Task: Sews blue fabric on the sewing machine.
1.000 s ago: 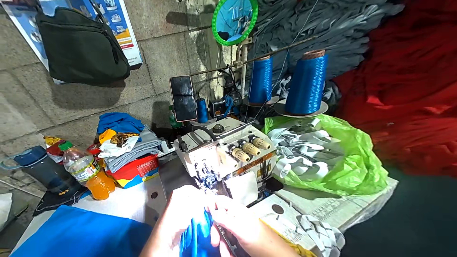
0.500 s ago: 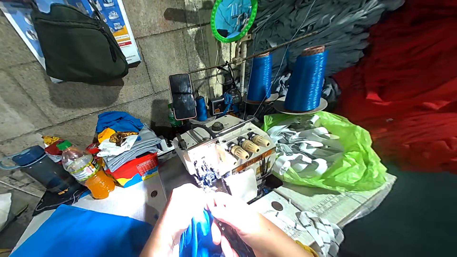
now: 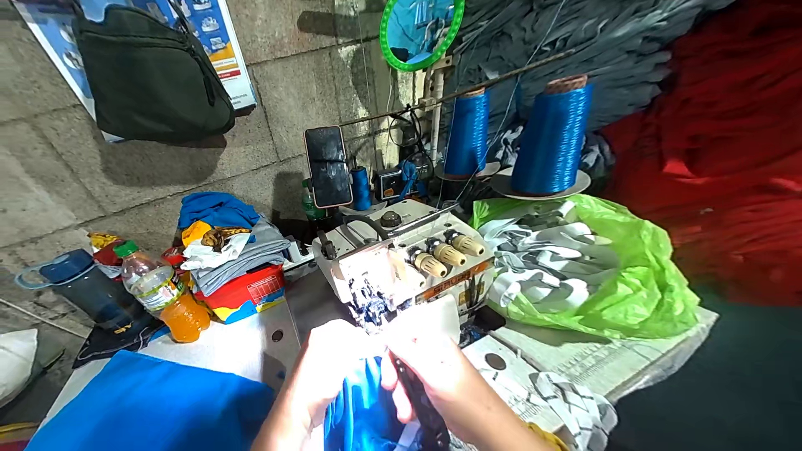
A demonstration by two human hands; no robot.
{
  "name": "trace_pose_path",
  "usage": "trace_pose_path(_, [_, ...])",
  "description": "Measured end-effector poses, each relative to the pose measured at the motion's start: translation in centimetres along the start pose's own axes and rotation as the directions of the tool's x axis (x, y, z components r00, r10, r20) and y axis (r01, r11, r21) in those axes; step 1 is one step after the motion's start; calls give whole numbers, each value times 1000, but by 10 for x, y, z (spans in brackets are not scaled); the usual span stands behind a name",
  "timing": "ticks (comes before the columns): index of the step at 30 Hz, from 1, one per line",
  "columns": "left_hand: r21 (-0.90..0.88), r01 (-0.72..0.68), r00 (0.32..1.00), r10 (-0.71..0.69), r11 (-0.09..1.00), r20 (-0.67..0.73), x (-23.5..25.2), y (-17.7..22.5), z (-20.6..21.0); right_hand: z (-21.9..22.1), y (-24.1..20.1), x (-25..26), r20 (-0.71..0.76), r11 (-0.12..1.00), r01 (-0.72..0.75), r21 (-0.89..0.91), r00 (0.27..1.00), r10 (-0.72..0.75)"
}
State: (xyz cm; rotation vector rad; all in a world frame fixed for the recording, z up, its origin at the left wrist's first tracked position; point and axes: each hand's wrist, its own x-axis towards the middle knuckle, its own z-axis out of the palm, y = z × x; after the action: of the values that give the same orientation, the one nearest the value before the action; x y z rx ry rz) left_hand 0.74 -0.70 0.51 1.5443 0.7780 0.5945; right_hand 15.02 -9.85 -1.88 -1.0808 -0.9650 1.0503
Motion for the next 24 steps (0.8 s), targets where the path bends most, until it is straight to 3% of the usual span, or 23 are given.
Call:
trace_pose_path(6, [41,12,1000,-12,999,-10,3,2,1,-5,0,-9,215,986,-135,-96,965,153])
trace_pose_path(14, [46,11,1000,-10,999,-9,2,-2,1,-3,0,-3,171,961,-278,-3,946,275])
trace_pose_path(24, [76,7,1000,-5,997,-23,1,-2,2,-5,-3,-2,210,946,-323,0,925,316])
